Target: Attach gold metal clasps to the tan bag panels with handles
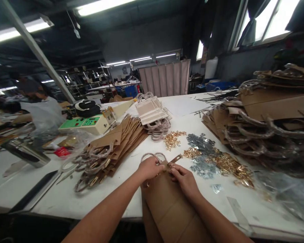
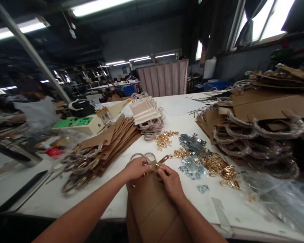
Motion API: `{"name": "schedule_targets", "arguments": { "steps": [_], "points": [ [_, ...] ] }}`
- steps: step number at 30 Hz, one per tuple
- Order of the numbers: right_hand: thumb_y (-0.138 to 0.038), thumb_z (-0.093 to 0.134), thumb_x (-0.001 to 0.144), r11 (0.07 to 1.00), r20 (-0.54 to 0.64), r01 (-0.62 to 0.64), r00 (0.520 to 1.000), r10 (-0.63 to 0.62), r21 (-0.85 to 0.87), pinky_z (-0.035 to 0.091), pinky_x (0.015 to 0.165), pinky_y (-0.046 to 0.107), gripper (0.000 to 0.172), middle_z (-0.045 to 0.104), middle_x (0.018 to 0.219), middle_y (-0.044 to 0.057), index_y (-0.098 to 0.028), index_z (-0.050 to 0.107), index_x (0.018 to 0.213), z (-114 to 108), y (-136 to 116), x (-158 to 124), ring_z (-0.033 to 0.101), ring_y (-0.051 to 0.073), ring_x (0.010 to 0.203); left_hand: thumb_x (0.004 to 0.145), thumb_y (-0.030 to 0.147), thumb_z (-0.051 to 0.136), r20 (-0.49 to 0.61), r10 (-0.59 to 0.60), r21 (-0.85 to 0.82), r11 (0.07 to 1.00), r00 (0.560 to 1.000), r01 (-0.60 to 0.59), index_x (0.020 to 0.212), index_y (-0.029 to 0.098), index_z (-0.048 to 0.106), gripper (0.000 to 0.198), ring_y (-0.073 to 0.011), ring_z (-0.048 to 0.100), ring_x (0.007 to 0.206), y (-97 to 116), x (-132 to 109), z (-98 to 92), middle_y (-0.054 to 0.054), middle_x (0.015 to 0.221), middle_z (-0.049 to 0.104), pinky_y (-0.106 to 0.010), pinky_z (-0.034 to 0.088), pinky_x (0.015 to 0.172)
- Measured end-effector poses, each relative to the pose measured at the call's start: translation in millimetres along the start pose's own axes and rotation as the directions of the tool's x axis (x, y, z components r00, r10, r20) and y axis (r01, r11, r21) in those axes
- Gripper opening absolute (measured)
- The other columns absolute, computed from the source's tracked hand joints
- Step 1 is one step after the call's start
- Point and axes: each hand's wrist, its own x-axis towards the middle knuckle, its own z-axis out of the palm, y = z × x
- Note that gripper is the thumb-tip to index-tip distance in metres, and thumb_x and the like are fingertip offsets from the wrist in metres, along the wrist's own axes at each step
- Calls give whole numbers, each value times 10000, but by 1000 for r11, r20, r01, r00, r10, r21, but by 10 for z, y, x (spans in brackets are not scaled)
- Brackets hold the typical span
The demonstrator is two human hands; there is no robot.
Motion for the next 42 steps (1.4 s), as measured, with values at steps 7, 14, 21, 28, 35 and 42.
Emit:
{"name": "schedule_targets", "arguments": {
  "steps": [7,14,21,28,35,42],
  "points": [
    [-450,655,935,942,23,233,972,-234,-241,566,805,363,253,753,1091,62,-241,793,897,-5,-168,33,695,262,940,730,449,741,8,-64,-121,991,998,64,848,178,786,299,-227,705,754,32,43,75,-43,773,764,-261,485,631],
    [-391,674,935,882,1,318,941,-339,-349,536,736,330,189,761,846,23,-270,820,937,3,-538,32,703,223,768,729,409,739,-66,-11,-240,971,998,-5,926,164,780,317,-245,717,829,217,-45,-11,-63,870,787,-267,499,667],
    [-427,684,934,885,-135,381,895,-426,-267,549,1005,439,246,748,1196,77,-260,812,1063,90,-691,-96,699,297,1114,694,361,762,-121,27,-300,952,992,-63,864,172,780,255,-256,713,826,401,-158,-152,-82,813,782,-281,500,698],
    [-343,656,944,755,-18,478,840,-543,-449,587,935,440,178,695,1236,104,-276,818,973,-229,-729,-240,681,280,1114,705,357,723,-106,52,-377,922,993,-88,855,158,775,254,-243,699,783,401,-386,-179,-65,822,778,-281,470,642],
    [-297,646,944,725,-31,489,819,-573,-485,589,836,379,139,626,1254,108,-243,735,852,-180,-670,-329,628,275,1179,684,259,662,-68,76,-427,899,995,-98,719,160,659,105,-143,533,553,564,-534,-168,13,615,625,-241,330,511],
    [-253,664,935,669,-25,534,772,-635,-516,477,1052,432,98,601,1312,83,-259,733,866,-150,-638,-379,582,263,1254,717,270,634,-35,166,-512,844,986,-160,868,157,707,202,-210,667,798,641,-615,-188,-34,822,729,-268,487,688]
  ]
}}
